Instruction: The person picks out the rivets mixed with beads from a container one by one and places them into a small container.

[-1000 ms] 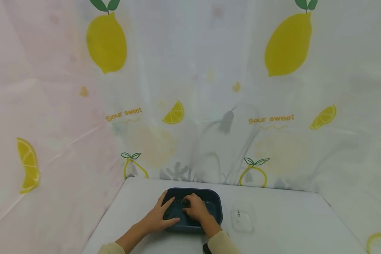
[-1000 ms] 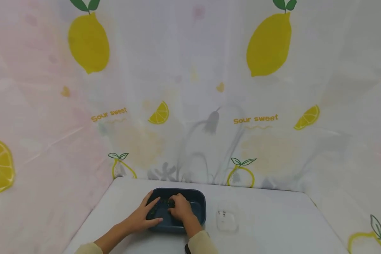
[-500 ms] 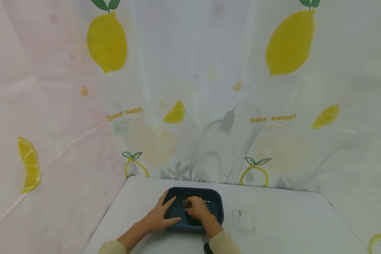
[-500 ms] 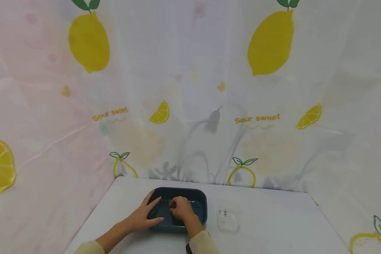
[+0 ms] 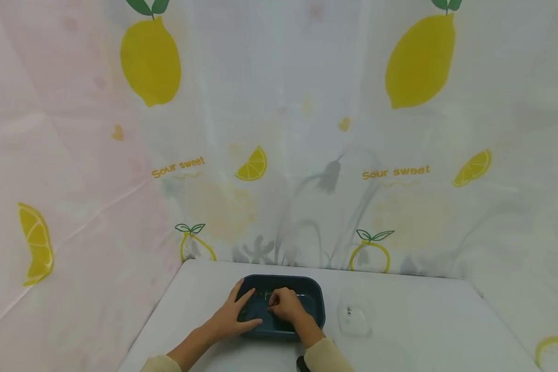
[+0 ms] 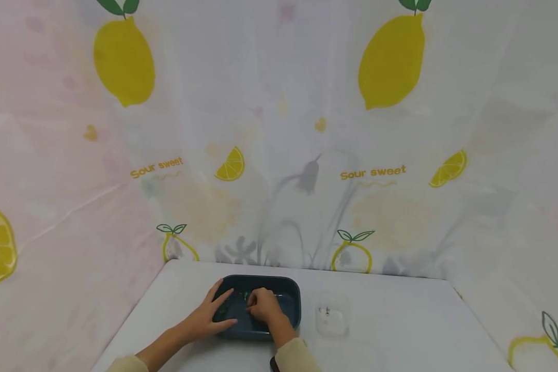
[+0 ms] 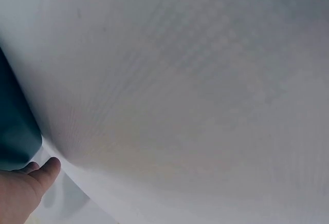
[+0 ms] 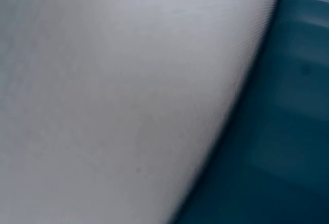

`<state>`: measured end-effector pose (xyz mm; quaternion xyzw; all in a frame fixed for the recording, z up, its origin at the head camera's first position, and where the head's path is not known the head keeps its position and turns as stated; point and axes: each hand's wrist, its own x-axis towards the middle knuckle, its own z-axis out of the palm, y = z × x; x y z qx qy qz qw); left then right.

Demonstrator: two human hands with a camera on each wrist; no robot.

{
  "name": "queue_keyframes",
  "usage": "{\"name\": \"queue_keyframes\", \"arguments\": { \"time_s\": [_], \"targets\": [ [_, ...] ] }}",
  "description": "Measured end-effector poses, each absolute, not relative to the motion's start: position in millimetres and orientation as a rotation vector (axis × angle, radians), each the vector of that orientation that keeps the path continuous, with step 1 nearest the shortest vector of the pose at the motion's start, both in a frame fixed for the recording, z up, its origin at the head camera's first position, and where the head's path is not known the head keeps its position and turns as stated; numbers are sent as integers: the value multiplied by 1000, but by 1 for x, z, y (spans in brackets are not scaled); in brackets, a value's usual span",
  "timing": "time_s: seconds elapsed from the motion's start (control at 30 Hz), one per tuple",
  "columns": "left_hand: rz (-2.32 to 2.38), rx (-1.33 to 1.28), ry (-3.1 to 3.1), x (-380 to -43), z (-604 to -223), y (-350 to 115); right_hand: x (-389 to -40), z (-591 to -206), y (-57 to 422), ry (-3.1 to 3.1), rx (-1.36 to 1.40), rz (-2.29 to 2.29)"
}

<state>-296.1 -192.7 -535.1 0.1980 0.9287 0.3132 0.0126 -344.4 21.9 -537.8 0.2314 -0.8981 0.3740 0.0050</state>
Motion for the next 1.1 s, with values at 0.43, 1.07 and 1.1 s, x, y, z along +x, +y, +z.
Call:
{"name": "queue_keyframes", "arguments": {
  "time_s": [0.43,1.07,1.1],
  "targets": [
    [1001,596,2878,-291,-530,-192,-344,-535,21,-2841,702,1205],
    [993,605,2883,-293,-538,-192,-337,-538,20,-2850,648,1300],
    [996,603,2881,-294,-537,-192,-338,-537,20,-2852,644,1303]
  ]
}}
